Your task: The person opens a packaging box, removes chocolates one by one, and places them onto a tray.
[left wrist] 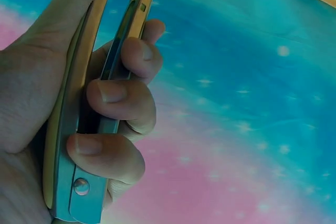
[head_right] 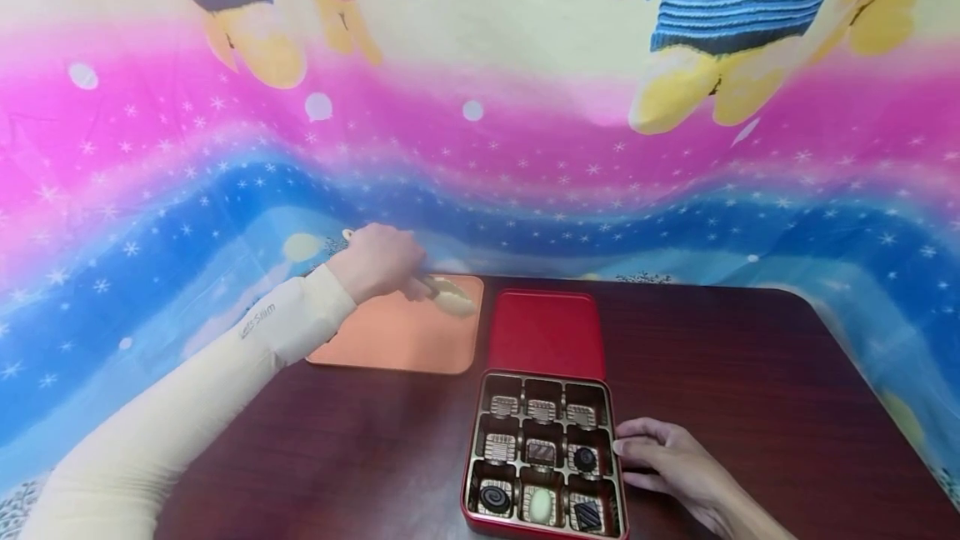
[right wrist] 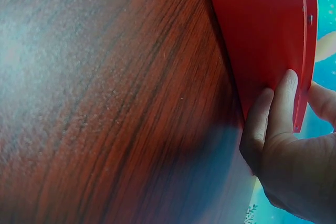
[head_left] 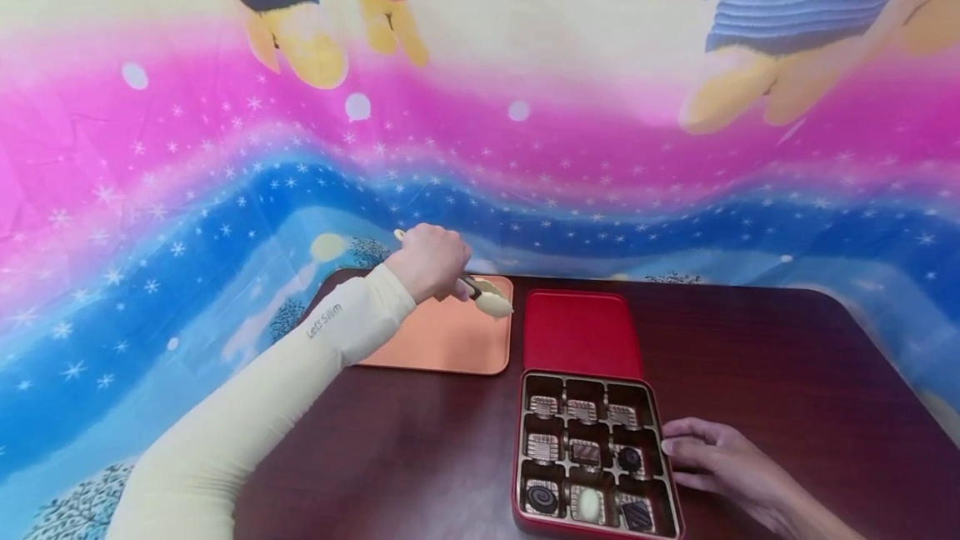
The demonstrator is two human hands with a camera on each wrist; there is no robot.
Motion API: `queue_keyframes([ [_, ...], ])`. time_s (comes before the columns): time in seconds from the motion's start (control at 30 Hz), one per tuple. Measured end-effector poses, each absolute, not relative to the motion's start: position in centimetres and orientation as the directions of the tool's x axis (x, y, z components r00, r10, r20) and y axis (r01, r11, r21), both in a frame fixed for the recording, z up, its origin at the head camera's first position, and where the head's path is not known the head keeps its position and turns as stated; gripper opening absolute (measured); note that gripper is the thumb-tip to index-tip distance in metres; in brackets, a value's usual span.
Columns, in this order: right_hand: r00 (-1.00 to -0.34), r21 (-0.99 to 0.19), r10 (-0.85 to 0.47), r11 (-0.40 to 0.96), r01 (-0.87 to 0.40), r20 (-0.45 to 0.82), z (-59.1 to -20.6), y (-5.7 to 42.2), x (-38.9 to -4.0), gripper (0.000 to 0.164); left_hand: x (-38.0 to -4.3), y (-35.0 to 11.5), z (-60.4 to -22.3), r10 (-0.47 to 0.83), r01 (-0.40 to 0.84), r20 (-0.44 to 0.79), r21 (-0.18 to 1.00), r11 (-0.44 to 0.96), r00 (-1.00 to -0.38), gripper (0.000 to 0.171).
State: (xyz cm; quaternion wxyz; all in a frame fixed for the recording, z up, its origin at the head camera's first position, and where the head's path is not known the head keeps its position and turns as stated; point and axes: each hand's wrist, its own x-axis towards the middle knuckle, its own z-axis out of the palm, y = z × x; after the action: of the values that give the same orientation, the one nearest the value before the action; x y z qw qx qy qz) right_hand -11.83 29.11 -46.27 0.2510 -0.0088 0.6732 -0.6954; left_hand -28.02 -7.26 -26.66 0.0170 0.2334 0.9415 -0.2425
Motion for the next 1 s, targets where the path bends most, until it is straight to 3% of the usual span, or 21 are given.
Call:
queue_keyframes([
  [0.5, -0.869, -0.941, -0.374, 0.033, 0.336, -0.323, -46.3, 29.2, -11.8, 0.041, -32.2, -9.7, -30.7, 0.336, 0.369, -0.156, -0.469, 0.802, -0.929, 0.051],
  [1.0, -0.870, -0.943, -0.380, 0.024, 0.331, -0.315, -46.3, 29.2, -11.8, 0.039, -33.2, -9.7, -32.5, 0.297, 0.359, -0.203, -0.493, 0.793, -0.933, 0.053],
])
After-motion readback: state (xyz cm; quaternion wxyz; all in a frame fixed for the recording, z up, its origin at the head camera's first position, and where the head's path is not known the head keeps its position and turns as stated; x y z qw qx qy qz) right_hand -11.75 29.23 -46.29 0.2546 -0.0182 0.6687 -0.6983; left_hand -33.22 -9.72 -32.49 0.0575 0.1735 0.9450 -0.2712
